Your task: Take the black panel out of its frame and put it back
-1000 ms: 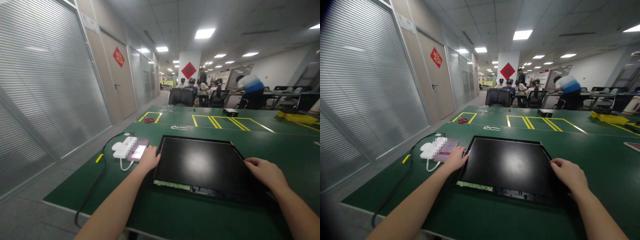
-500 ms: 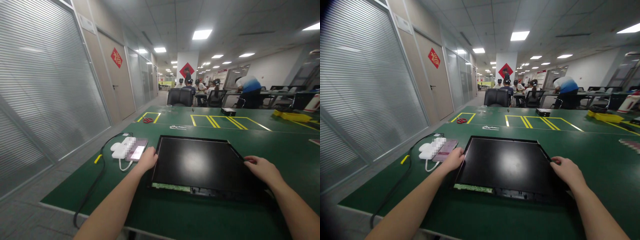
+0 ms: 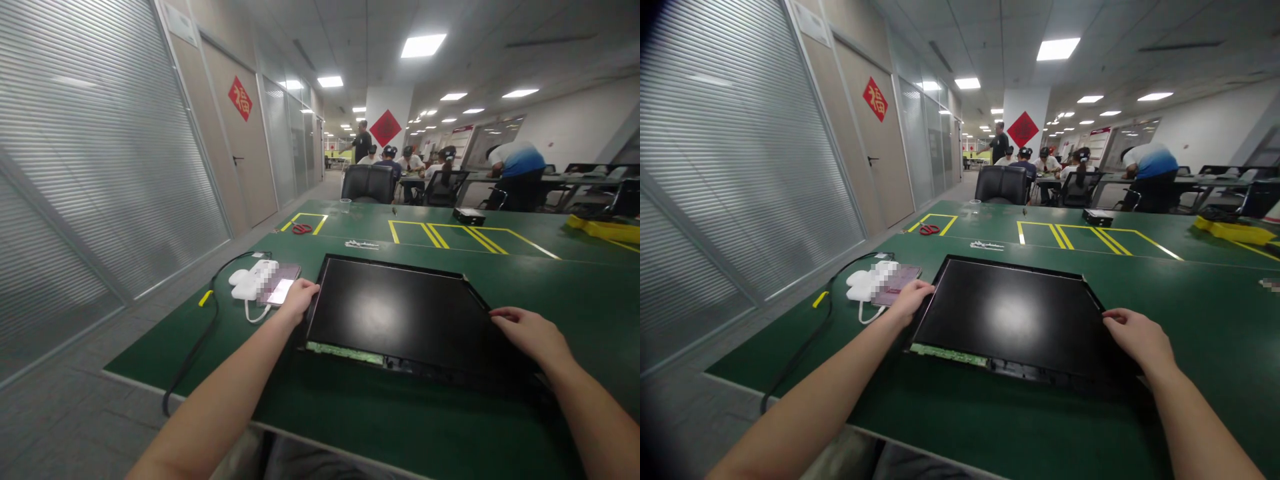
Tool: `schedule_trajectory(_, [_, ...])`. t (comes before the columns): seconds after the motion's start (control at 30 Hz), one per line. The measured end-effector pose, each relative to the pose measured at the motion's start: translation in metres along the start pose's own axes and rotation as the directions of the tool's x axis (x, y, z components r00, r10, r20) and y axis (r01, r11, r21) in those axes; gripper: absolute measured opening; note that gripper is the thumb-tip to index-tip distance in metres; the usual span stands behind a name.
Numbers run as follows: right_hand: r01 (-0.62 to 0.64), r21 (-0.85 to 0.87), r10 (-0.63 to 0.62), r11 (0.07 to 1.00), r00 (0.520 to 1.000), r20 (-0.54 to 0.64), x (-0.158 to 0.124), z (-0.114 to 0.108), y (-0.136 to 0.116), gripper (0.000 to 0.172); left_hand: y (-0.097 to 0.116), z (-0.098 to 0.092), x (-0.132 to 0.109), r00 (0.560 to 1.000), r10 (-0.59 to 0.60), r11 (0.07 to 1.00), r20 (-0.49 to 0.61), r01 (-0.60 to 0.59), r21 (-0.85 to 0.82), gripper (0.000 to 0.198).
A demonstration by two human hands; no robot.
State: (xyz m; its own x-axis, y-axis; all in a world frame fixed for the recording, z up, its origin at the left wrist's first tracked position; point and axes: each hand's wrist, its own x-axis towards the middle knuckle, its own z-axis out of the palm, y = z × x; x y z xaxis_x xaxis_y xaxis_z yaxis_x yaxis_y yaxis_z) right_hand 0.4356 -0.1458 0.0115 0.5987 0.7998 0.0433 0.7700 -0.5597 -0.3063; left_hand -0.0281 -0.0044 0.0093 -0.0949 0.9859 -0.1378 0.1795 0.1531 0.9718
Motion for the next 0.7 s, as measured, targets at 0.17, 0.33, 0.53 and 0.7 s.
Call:
schedule_trajectory(0.17, [0.003, -0.015, -0.004, 1.000, 1.000, -0.012, 0.002, 0.002, 0.000, 0.042, 0.002, 0.002, 0.000, 0.997, -0.075, 0.994, 0.020, 0.076, -0.077, 0.025])
schedule_trajectory(0.33, [0.018, -0.013, -0.017, 1.000, 1.000, 0.011, 0.002, 0.001, -0.001, 0.041, 0.008, 0.000, -0.006, 0.991, -0.112, 0.979, 0.076, 0.123, -0.163, 0.061])
schedule_trajectory(0.53, [0.027, -0.015, -0.026, 1.000, 0.998, 0.056, 0.005, 0.004, -0.002, 0.046, 0.011, 0.002, -0.012, 0.980, -0.115, 0.969, 0.163, 0.147, -0.200, 0.061])
schedule_trajectory(0.7, [0.067, 0.005, -0.067, 0.998, 0.994, 0.081, 0.012, 0.009, 0.003, 0.049, 0.008, 0.003, -0.013, 0.982, -0.095, 0.976, 0.161, 0.123, -0.177, 0.054])
